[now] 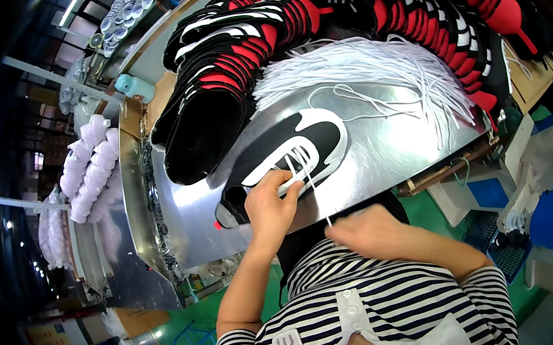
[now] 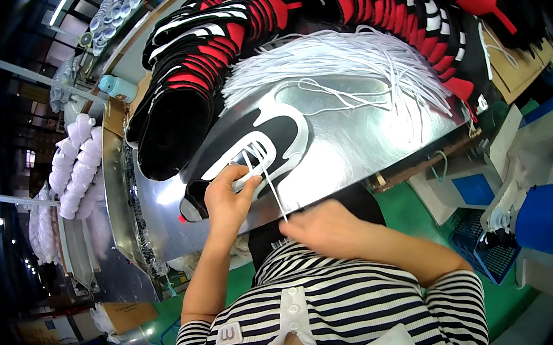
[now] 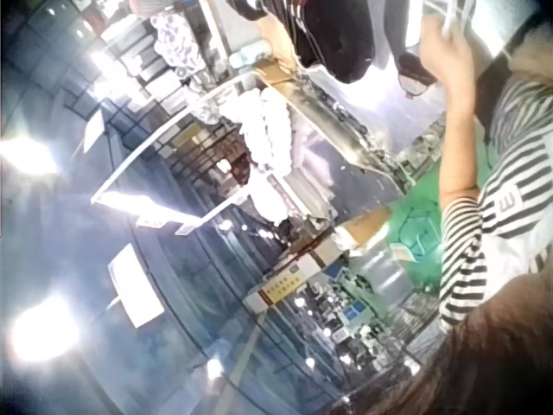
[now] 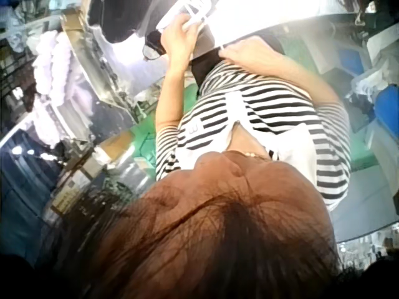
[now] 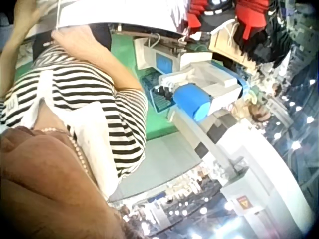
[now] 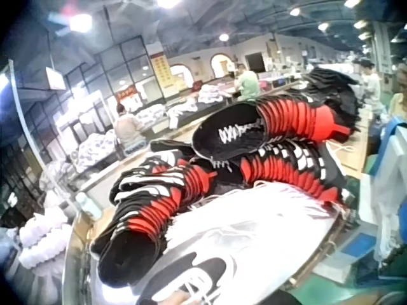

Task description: The person laces shoe uppers by threading a white shoelace through the eyelets using a small tool and tying the ends.

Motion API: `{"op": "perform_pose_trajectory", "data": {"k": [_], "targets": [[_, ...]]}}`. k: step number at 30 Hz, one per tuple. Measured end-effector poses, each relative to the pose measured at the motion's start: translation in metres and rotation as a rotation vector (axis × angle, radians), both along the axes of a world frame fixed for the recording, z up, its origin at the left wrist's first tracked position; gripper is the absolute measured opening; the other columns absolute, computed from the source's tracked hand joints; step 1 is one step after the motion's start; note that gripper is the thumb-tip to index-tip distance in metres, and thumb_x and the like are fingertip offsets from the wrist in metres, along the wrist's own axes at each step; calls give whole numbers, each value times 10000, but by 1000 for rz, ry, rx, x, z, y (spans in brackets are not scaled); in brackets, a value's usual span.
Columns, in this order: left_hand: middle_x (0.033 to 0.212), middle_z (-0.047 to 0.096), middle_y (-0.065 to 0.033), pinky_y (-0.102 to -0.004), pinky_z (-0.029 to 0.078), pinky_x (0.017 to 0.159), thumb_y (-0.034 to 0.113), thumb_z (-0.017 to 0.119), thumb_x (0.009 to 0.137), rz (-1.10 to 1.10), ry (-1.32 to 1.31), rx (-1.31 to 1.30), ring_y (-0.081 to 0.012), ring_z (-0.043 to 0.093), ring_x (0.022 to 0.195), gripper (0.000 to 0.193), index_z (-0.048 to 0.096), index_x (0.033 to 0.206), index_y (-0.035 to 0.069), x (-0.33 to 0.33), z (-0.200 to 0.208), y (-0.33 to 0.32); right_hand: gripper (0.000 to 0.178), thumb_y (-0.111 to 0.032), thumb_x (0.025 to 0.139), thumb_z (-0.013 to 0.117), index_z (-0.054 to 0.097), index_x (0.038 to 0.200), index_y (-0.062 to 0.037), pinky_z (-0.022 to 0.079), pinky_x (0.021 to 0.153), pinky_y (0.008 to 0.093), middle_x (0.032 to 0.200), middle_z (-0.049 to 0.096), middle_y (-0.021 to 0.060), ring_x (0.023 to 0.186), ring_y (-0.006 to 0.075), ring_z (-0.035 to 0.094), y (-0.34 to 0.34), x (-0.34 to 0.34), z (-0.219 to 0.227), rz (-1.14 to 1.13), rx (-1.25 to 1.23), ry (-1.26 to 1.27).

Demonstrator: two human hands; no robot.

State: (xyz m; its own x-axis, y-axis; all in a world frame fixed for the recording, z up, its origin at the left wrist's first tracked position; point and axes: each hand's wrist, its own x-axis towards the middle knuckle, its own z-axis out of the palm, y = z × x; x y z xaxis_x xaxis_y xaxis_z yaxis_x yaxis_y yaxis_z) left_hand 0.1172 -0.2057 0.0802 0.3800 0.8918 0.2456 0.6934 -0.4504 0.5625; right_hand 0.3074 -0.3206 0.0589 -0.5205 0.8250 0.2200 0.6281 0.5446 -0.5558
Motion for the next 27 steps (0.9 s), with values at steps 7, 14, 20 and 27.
{"op": "perform_pose_trajectory", "data": {"k": [7,14,20,27], "targets": [[775,627,-115,-388,469,607,119,742,787,-43,-60,147,-326,621,684,144,681,891,41,1,8,1,205,-204,855,714,713,1025,-90,452,517,292,745,675,55,591,133,614,8,15,-11,-329,-267,624],[749,615,-120,-337,449,571,57,763,751,-151,-37,98,-278,610,639,182,688,910,8,16,30,-17,204,-204,859,727,653,860,-13,379,537,225,691,578,-28,616,41,479,61,-4,-11,-468,-568,977],[706,568,-100,-383,431,555,68,737,754,-194,-28,166,-298,574,602,162,697,908,39,5,41,0,201,-229,905,674,661,941,-32,455,681,278,742,611,45,726,118,566,17,-1,-10,-67,-565,591],[788,599,-133,-390,448,652,169,715,809,-187,68,-59,-312,597,726,224,689,963,9,6,-1,11,99,-103,891,666,638,940,-22,404,577,248,791,595,17,657,67,495,75,2,-3,-507,-387,708]]}}
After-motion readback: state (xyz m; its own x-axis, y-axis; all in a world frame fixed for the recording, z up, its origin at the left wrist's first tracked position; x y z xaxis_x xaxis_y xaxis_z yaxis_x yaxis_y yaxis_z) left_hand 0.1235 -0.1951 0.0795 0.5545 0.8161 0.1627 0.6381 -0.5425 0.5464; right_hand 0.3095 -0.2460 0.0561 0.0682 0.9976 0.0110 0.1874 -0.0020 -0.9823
